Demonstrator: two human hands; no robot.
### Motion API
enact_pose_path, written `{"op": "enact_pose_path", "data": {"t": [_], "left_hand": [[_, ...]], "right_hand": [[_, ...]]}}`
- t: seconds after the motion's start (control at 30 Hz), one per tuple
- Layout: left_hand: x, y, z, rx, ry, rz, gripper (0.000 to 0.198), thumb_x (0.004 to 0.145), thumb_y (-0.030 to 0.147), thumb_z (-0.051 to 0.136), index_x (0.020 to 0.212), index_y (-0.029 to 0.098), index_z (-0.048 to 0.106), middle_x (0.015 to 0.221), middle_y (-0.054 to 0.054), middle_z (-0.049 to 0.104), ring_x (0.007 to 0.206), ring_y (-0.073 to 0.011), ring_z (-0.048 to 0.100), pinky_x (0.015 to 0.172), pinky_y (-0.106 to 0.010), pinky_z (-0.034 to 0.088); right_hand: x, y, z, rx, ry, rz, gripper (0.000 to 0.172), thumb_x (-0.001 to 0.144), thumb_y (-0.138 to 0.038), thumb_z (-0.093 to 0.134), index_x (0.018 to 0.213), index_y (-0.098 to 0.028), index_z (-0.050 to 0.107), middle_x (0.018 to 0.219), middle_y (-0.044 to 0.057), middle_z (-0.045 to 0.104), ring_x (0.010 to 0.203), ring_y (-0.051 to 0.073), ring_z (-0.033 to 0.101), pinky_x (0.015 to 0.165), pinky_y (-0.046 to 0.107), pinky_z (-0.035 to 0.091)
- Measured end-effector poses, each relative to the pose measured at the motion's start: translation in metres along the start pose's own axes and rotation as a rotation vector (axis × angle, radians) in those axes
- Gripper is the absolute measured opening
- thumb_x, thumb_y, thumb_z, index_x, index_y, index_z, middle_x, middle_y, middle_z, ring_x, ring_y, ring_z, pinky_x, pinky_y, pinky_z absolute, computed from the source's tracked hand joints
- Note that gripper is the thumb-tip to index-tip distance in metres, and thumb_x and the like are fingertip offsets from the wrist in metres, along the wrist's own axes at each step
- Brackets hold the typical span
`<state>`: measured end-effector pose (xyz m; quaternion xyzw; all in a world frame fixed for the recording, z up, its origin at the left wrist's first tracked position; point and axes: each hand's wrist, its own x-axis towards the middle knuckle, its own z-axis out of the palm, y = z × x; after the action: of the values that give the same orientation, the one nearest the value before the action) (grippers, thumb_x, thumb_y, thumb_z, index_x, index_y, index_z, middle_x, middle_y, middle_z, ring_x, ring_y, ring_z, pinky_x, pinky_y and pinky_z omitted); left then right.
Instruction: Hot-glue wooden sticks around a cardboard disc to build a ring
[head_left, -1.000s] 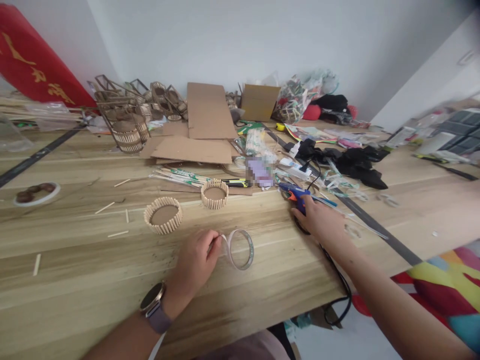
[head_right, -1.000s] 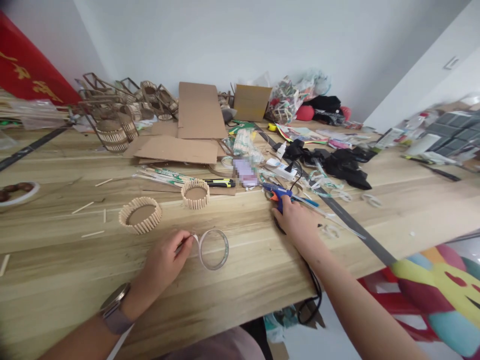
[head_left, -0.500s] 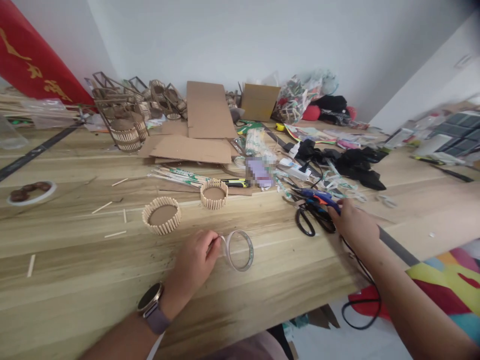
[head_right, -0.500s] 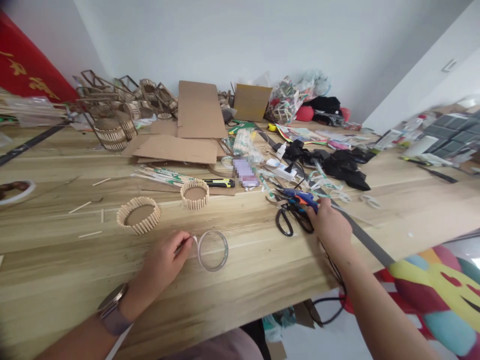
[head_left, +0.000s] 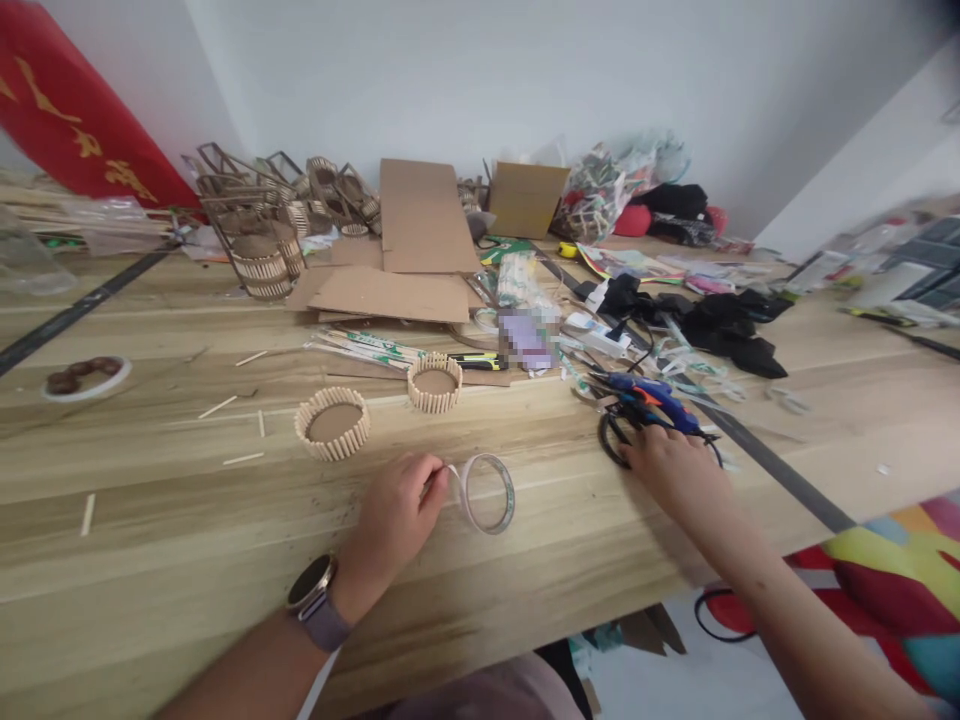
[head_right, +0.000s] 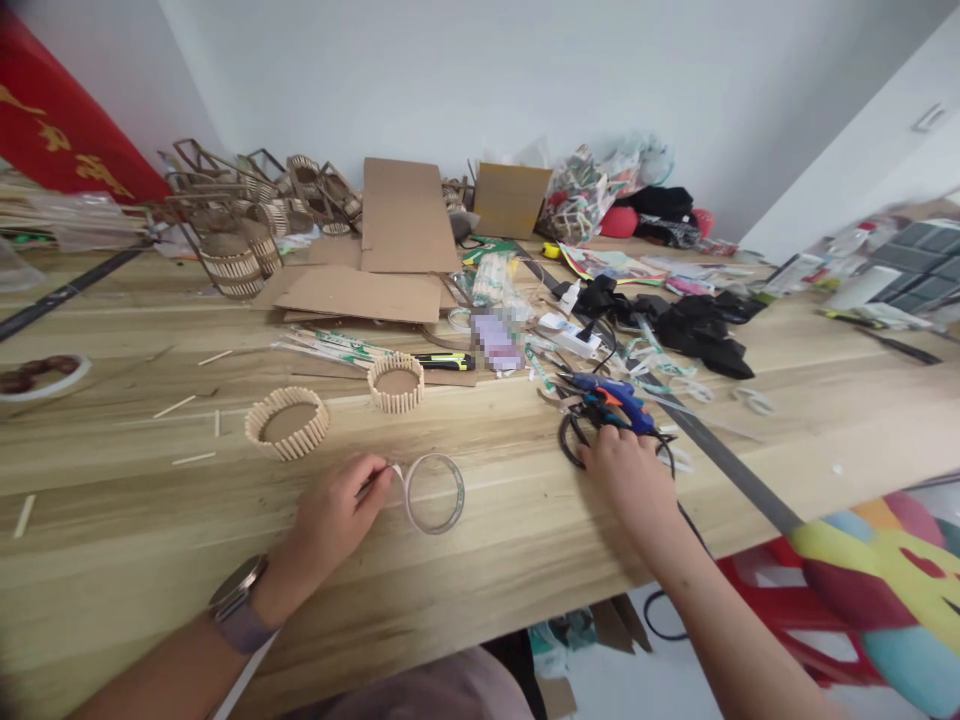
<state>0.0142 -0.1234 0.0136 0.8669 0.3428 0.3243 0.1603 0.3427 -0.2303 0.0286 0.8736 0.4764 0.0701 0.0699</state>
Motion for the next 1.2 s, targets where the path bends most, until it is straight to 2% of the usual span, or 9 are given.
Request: {"op": "enact_pose_path", "data": {"t": [0.27,0.5,0.57,0.63,0.73,0.87,1.0,1.1,1.2], "left_hand": [[0.001,0.001,0.0,-0.006,0.003,0.019,0.022,0.093,0.021,0.043,0.075,0.019,0.057,0.071,-0.002,0.065,0.066,-0.0179,0.06,0.061,-0.029,0.043],[0.002,-0.002,0.003,-0.008,-0.009,-0.014,0.022,0.093,0.023,0.043,0.077,0.02,0.058,0.072,-0.002,0.065,0.069,-0.0175,0.06,0.063,-0.028,0.044],[0.002,-0.001,0.002,-0.022,-0.009,-0.023,0.02,0.093,0.022,0.044,0.079,0.02,0.058,0.074,-0.002,0.065,0.07,-0.0179,0.06,0.065,-0.029,0.046],[0.001,0.002,0.0,-0.048,-0.014,-0.036,0.017,0.092,0.021,0.046,0.081,0.02,0.059,0.076,-0.003,0.065,0.073,-0.0182,0.061,0.068,-0.029,0.047],[0.001,0.005,-0.002,-0.093,-0.037,-0.059,0.016,0.092,0.017,0.046,0.085,0.019,0.06,0.081,-0.004,0.065,0.077,-0.0182,0.061,0.071,-0.029,0.048],[0.001,0.006,-0.002,-0.223,-0.066,-0.095,0.017,0.094,0.02,0.045,0.089,0.018,0.061,0.087,-0.006,0.066,0.083,-0.019,0.061,0.075,-0.03,0.048],[0.0,0.003,-0.003,-0.388,-0.084,-0.137,0.017,0.094,0.022,0.047,0.091,0.018,0.063,0.089,-0.004,0.069,0.083,-0.0176,0.062,0.075,-0.028,0.046],[0.002,0.001,-0.005,-0.477,-0.099,-0.198,0.021,0.095,0.023,0.045,0.083,0.018,0.062,0.079,-0.002,0.067,0.075,-0.0151,0.061,0.069,-0.025,0.044],[0.003,0.0,-0.006,-0.585,-0.096,-0.271,0.022,0.095,0.028,0.045,0.083,0.018,0.061,0.077,-0.001,0.066,0.073,-0.0144,0.06,0.068,-0.024,0.043]], "right_hand": [[0.021,0.023,-0.001,0.2,-0.119,0.067,0.025,0.075,-0.028,0.06,0.097,-0.018,0.052,0.075,0.008,0.067,0.068,0.026,0.066,0.057,0.031,0.045],[0.02,0.062,-0.009,0.435,-0.328,0.037,0.031,0.069,-0.032,0.062,0.098,-0.025,0.055,0.054,0.0,0.063,0.051,0.026,0.063,0.049,0.035,0.05],[0.013,0.072,-0.012,0.484,-0.34,-0.021,0.036,0.068,-0.041,0.063,0.101,-0.027,0.059,0.052,0.001,0.062,0.052,0.028,0.064,0.05,0.039,0.051],[0.003,0.074,-0.017,0.56,-0.288,-0.1,0.039,0.07,-0.049,0.063,0.103,-0.029,0.063,0.066,0.006,0.069,0.064,0.031,0.068,0.056,0.041,0.054],[-0.011,0.05,-0.029,0.677,-0.182,-0.187,0.045,0.07,-0.057,0.061,0.106,-0.03,0.064,0.094,0.009,0.073,0.085,0.034,0.069,0.068,0.042,0.057],[-0.021,-0.021,-0.053,0.751,-0.292,-0.431,0.06,0.068,-0.067,0.061,0.111,-0.025,0.059,0.098,0.009,0.07,0.086,0.03,0.066,0.07,0.038,0.055],[-0.013,-0.087,-0.071,0.741,-0.339,-0.689,0.051,0.076,-0.062,0.06,0.106,-0.022,0.056,0.082,0.003,0.063,0.07,0.021,0.06,0.063,0.031,0.049],[0.0,-0.109,-0.073,0.73,-0.299,-0.824,0.049,0.074,-0.058,0.067,0.106,-0.021,0.056,0.079,0.001,0.059,0.069,0.019,0.057,0.063,0.028,0.044],[0.01,-0.113,-0.07,0.693,-0.341,-0.902,0.049,0.071,-0.05,0.074,0.106,-0.022,0.055,0.081,0.0,0.059,0.069,0.018,0.056,0.063,0.026,0.042]]}}
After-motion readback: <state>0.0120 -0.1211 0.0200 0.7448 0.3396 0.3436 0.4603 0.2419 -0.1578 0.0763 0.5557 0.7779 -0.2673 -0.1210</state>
